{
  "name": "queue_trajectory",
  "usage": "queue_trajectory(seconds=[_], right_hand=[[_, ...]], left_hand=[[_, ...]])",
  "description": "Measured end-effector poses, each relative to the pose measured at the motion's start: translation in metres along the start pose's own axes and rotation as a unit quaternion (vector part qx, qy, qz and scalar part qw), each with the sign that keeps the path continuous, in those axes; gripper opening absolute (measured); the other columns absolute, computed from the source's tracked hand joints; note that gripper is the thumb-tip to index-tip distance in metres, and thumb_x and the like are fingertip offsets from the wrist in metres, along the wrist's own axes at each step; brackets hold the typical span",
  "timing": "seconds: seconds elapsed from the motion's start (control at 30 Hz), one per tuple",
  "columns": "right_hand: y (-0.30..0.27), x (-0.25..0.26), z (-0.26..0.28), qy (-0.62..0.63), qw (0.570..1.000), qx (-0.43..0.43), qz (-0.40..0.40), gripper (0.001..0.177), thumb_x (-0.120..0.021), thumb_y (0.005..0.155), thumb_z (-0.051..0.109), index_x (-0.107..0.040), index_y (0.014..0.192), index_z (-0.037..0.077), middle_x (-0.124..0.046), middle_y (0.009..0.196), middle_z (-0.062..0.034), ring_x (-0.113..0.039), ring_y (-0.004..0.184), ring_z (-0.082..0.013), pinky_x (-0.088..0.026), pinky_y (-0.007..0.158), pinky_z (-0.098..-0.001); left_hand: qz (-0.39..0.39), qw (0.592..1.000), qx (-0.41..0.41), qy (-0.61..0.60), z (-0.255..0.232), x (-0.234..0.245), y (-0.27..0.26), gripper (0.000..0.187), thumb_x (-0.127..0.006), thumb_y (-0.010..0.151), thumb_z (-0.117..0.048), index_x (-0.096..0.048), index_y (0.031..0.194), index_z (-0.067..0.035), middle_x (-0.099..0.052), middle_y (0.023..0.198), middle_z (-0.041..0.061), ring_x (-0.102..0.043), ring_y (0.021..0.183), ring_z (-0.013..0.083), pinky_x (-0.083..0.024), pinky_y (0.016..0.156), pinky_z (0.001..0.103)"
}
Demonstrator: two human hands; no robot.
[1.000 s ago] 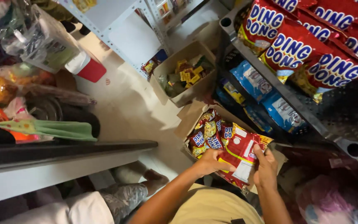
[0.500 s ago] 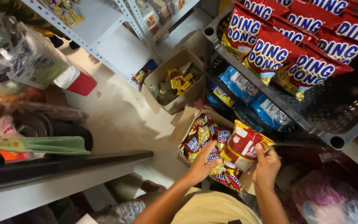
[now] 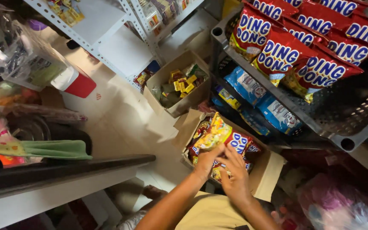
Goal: The person repeatedly picks up red snack packets from a cardboard box on the floor and places them into a black plastic basket on a shelf. They handle the packets by hand, arranging them in rows within the basket.
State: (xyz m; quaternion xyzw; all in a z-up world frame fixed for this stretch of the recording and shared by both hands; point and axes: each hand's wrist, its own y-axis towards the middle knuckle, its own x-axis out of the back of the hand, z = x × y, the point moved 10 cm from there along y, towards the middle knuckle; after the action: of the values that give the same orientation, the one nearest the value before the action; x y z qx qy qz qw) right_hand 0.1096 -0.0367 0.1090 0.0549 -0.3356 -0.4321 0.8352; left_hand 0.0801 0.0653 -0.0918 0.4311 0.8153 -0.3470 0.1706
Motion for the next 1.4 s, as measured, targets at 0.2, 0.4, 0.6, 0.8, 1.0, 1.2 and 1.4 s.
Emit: queue_trajectory(seconds=[0.2, 0.4, 0.6, 0.8, 1.0, 1.2, 1.4], right_hand=[[-0.009, 0.019, -0.098, 0.204, 0.961, -0.183, -0.042, 0.021, -0.062, 0.093, -0.004, -0.072, 0.111, 0.001, -0.073, 0.124, -0.0119, -0.065, 0.121, -0.0233, -0.051, 0.104, -0.0350], [-0.050, 0.003, -0.195, 0.363, 0.846, -0.375, -0.110, 0.036, -0.062, 0.101, 0.010, -0.059, 0.137, 0.007, -0.065, 0.124, -0.0078, -0.061, 0.112, -0.0181, -0.052, 0.092, -0.0348], [-0.080, -0.050, -0.169, 0.489, 0.708, -0.508, -0.038, 0.044, -0.068, 0.091, 0.018, -0.058, 0.133, 0.008, -0.067, 0.117, -0.0068, -0.066, 0.103, -0.0193, -0.060, 0.083, -0.0443], [-0.054, 0.015, -0.171, 0.414, 0.802, -0.416, -0.115, 0.049, -0.078, 0.083, 0.010, -0.062, 0.129, 0.005, -0.072, 0.113, -0.0077, -0.069, 0.095, -0.0197, -0.058, 0.084, -0.0389], [0.006, 0.127, -0.104, 0.202, 0.938, -0.259, -0.109, 0.051, -0.081, 0.079, 0.005, -0.066, 0.127, 0.002, -0.073, 0.114, -0.0053, -0.068, 0.099, -0.0119, -0.055, 0.089, -0.0279], [0.039, 0.157, -0.043, 0.008, 0.972, -0.228, -0.060, 0.049, -0.082, 0.073, 0.000, -0.072, 0.120, 0.004, -0.078, 0.102, -0.0055, -0.071, 0.091, -0.0109, -0.057, 0.082, -0.0272], [0.045, 0.179, -0.025, 0.008, 0.964, -0.252, -0.085, 0.060, -0.086, 0.068, 0.008, -0.069, 0.125, 0.006, -0.077, 0.108, -0.0061, -0.070, 0.097, -0.0108, -0.055, 0.085, -0.0283]], left_hand=[[-0.073, 0.994, -0.011, -0.076, -0.046, 0.005, -0.010, 0.048, -0.080, 0.087, -0.019, -0.066, 0.130, 0.000, -0.074, 0.118, 0.008, -0.072, 0.100, 0.0197, -0.059, 0.089, 0.036], [-0.041, 0.994, 0.012, -0.098, -0.055, -0.006, -0.011, 0.052, -0.073, 0.090, -0.025, -0.060, 0.136, -0.005, -0.071, 0.126, 0.008, -0.070, 0.108, 0.0211, -0.057, 0.092, 0.043], [0.039, 0.981, 0.049, -0.182, -0.025, -0.020, -0.014, 0.056, -0.069, 0.096, -0.032, -0.055, 0.143, -0.007, -0.066, 0.137, 0.008, -0.060, 0.127, 0.0230, -0.045, 0.111, 0.044], [0.091, 0.990, 0.054, -0.097, -0.055, -0.026, -0.018, 0.072, -0.079, 0.084, -0.024, -0.048, 0.147, -0.008, -0.062, 0.140, 0.005, -0.059, 0.128, 0.0206, -0.043, 0.113, 0.044], [0.091, 0.945, -0.151, 0.277, -0.155, -0.079, -0.017, 0.088, -0.093, 0.069, -0.027, -0.054, 0.145, -0.003, -0.062, 0.143, 0.012, -0.059, 0.130, 0.0234, -0.047, 0.112, 0.042], [0.204, 0.747, -0.273, 0.571, -0.177, -0.202, -0.044, 0.087, -0.093, 0.064, -0.036, -0.062, 0.140, -0.009, -0.068, 0.133, 0.015, -0.067, 0.118, 0.0273, -0.052, 0.103, 0.039], [0.246, 0.761, -0.198, 0.567, -0.163, -0.229, -0.031, 0.064, -0.090, 0.066, -0.041, -0.072, 0.120, -0.011, -0.078, 0.107, 0.010, -0.075, 0.094, 0.0264, -0.058, 0.086, 0.038]])
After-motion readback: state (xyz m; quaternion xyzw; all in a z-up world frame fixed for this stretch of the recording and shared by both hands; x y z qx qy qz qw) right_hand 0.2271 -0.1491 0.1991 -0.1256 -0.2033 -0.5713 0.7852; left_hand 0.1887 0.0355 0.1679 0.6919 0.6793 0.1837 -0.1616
